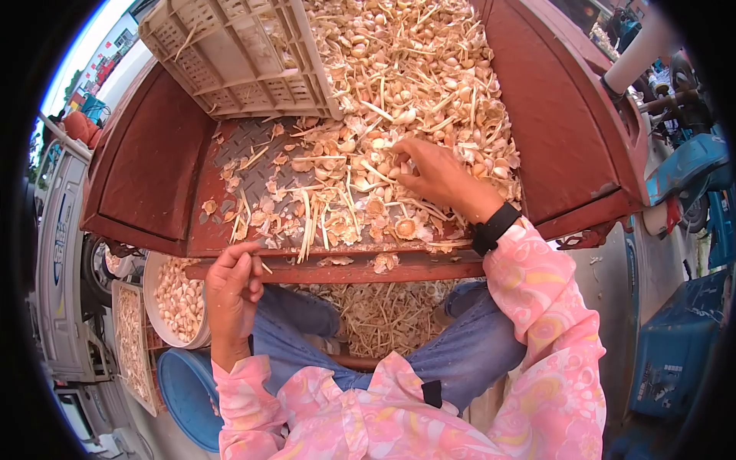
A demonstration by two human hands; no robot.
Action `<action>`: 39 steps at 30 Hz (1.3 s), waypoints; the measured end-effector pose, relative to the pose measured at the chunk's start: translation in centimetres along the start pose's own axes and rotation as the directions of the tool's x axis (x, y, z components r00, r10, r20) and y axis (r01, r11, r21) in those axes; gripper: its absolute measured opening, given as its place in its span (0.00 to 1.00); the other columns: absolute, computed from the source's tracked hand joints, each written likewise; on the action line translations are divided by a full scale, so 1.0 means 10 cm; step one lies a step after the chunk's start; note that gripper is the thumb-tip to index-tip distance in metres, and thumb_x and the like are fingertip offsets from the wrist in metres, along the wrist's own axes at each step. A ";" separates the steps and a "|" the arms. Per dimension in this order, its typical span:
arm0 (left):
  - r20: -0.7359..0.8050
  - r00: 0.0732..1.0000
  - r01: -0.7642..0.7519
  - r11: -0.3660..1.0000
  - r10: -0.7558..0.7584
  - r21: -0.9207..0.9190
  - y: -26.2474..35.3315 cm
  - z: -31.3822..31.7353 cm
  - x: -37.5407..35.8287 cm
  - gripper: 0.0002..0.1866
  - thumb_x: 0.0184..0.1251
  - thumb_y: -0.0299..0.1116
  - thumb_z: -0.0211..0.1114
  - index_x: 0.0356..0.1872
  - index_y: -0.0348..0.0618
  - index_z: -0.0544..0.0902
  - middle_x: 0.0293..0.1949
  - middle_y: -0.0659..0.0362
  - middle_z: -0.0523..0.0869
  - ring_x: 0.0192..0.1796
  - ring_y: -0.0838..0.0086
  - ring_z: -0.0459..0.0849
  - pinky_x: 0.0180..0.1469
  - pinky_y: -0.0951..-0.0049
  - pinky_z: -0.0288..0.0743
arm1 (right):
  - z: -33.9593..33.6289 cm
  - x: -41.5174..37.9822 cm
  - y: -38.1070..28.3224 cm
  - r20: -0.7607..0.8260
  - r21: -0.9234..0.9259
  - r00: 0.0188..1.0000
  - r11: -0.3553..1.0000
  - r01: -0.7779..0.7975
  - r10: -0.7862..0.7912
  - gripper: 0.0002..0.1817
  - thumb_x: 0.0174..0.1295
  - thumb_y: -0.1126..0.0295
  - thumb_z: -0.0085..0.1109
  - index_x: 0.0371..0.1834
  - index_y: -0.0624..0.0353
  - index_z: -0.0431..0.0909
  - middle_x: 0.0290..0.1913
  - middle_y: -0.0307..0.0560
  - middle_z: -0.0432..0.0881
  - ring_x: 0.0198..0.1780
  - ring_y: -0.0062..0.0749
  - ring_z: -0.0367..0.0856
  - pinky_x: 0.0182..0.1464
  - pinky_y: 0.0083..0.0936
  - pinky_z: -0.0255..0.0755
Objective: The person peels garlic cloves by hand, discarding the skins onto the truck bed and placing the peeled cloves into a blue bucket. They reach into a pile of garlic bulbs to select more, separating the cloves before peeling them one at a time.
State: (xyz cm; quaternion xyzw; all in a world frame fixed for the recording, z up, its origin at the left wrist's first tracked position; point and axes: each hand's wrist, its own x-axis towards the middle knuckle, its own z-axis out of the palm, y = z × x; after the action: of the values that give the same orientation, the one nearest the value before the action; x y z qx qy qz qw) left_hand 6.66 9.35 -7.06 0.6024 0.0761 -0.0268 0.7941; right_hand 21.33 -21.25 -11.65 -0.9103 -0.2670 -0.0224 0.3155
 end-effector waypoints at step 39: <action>-0.637 0.689 0.010 0.874 0.346 0.487 -0.09 -1.97 -0.16 0.18 0.68 0.39 0.57 0.48 0.33 0.77 0.29 0.62 0.79 0.20 0.88 0.65 0.20 0.86 0.56 | 0.06 -0.09 -0.06 0.017 -0.269 1.000 0.963 0.027 -0.024 0.10 0.51 0.69 0.60 0.36 0.59 0.76 0.34 0.49 0.77 0.38 0.47 0.76 0.41 0.36 0.70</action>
State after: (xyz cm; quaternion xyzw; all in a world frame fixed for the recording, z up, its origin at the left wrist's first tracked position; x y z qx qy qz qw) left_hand 3.24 27.99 -12.90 0.7380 0.3085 0.2641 0.5390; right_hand 20.16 -20.89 -11.98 -0.9413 -0.2752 -0.0565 0.1871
